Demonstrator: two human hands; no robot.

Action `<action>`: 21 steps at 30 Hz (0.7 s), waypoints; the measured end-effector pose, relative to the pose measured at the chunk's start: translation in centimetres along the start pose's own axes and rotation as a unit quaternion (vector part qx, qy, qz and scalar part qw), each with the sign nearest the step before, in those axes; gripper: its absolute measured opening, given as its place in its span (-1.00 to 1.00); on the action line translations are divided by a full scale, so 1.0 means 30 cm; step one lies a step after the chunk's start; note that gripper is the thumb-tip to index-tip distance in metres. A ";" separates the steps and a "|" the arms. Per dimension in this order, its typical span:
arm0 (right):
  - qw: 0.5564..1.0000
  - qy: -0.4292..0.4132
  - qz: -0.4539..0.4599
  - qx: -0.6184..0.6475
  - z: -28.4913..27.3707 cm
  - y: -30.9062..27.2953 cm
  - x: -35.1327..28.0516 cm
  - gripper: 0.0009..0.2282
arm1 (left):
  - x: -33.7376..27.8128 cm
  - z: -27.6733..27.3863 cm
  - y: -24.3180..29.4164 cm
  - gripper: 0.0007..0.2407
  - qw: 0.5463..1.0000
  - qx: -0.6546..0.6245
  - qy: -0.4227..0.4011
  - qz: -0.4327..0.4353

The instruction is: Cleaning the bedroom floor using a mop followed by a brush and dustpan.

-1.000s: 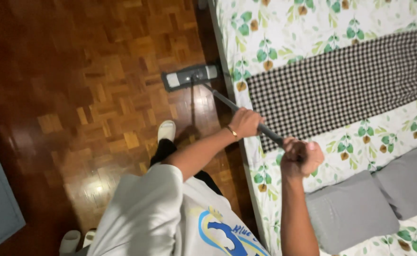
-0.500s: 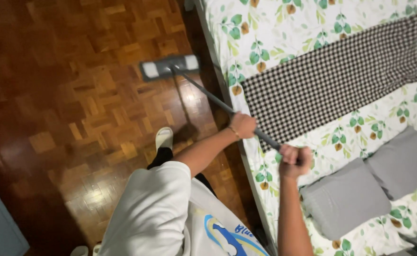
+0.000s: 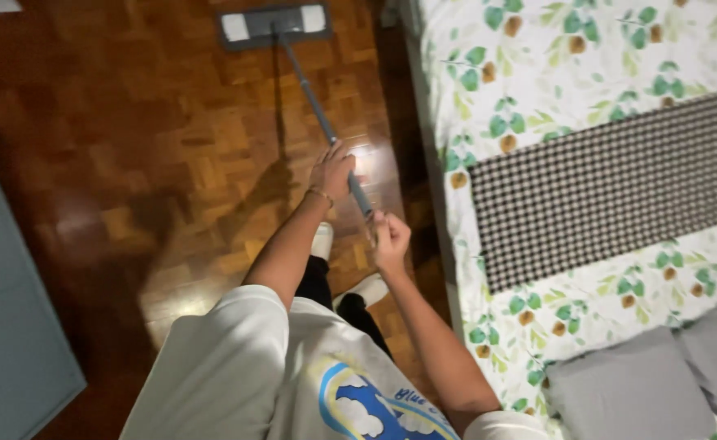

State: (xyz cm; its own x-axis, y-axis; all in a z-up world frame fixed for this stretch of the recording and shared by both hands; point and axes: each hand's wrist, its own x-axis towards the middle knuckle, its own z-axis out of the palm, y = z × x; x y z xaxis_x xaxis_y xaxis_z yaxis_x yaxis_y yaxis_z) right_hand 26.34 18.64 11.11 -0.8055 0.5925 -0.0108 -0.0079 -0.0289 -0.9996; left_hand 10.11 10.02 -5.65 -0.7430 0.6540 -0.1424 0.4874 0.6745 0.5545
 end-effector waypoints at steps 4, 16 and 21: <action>0.999 -0.007 -0.018 0.049 0.064 -0.067 -0.002 -0.62 | -0.066 -0.233 0.100 -0.84 0.996 -0.012 0.083 0.039; 0.995 -0.012 0.000 0.099 -0.265 -0.356 -0.159 -0.56 | -0.219 0.072 0.415 -0.62 0.973 -0.051 0.222 0.040; 0.994 0.014 0.053 0.100 -0.437 -0.500 -0.282 -0.54 | -0.405 0.023 0.647 -0.77 0.998 -0.009 0.055 0.038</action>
State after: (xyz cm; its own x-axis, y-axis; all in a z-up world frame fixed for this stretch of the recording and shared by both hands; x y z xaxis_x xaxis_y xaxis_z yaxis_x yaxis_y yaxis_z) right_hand 41.05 24.62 25.81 -0.7908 0.6005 -0.1185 -0.0440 -0.2488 -0.9676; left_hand 28.91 15.40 6.28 -0.7498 0.6616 -0.0090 0.5375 0.6171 0.5747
